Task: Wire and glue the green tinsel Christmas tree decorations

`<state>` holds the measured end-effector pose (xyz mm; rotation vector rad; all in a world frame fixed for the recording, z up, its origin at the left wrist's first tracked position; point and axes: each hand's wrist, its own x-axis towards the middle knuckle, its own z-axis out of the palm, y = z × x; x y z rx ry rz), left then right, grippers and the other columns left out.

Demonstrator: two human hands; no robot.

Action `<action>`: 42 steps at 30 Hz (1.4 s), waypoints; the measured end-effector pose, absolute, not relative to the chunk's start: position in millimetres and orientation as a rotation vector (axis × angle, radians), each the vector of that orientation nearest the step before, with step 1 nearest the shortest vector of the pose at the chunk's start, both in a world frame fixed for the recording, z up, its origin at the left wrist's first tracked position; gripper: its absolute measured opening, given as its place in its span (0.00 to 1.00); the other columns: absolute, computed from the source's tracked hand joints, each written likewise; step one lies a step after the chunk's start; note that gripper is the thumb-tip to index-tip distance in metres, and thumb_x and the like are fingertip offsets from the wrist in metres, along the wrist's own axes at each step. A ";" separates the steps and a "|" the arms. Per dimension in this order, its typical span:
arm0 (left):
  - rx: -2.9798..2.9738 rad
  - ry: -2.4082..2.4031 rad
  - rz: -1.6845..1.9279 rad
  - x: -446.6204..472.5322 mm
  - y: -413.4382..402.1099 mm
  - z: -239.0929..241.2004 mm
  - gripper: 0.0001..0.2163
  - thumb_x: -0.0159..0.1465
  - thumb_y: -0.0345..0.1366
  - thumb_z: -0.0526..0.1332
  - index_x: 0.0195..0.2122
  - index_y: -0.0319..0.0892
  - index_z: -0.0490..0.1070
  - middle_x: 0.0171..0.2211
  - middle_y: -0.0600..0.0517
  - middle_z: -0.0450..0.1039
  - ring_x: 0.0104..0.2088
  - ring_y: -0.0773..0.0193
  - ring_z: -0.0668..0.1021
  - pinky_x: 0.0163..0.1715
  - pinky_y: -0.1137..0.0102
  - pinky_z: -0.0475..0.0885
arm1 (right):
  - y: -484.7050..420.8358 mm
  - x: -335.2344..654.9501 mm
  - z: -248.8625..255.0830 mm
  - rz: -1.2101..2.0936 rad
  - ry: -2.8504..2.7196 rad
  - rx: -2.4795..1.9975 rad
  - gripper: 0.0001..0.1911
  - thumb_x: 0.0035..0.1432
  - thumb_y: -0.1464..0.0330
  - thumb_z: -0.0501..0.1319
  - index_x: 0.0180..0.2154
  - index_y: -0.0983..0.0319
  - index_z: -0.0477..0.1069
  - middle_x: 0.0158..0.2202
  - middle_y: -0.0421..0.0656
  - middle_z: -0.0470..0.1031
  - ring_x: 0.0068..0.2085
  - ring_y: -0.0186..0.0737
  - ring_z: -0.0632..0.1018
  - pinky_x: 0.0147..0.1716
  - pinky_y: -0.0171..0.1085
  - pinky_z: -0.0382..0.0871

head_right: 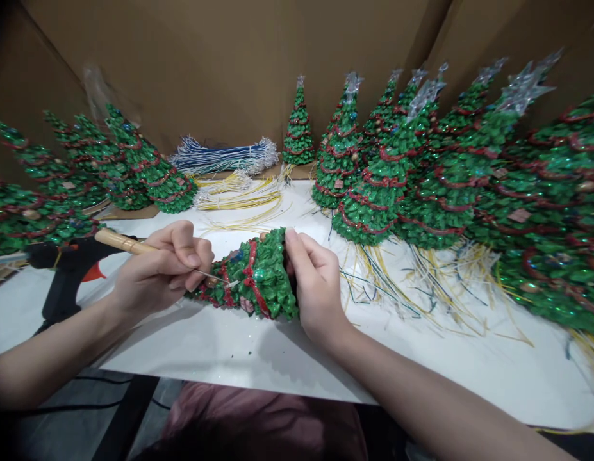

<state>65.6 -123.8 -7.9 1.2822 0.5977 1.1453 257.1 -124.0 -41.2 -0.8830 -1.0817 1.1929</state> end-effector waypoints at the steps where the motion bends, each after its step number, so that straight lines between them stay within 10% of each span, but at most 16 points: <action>1: 1.288 0.606 1.152 65.8 -124.0 -7.3 0.06 0.47 0.21 0.55 0.21 0.37 0.67 0.14 0.55 0.64 0.14 0.78 0.64 0.15 0.85 0.56 | -124.1 257.0 -41.3 1.198 -1.078 -0.883 0.21 0.57 0.60 0.59 0.17 0.62 0.59 0.19 0.35 0.54 0.22 0.29 0.59 0.22 0.32 0.54; 42: 1.401 0.720 1.068 70.9 -124.6 2.9 0.05 0.46 0.22 0.57 0.17 0.38 0.64 0.13 0.56 0.63 0.14 0.74 0.65 0.12 0.81 0.53 | -125.7 256.0 -39.3 1.199 -1.082 -0.931 0.18 0.55 0.58 0.60 0.19 0.61 0.64 0.18 0.36 0.58 0.22 0.31 0.61 0.21 0.33 0.56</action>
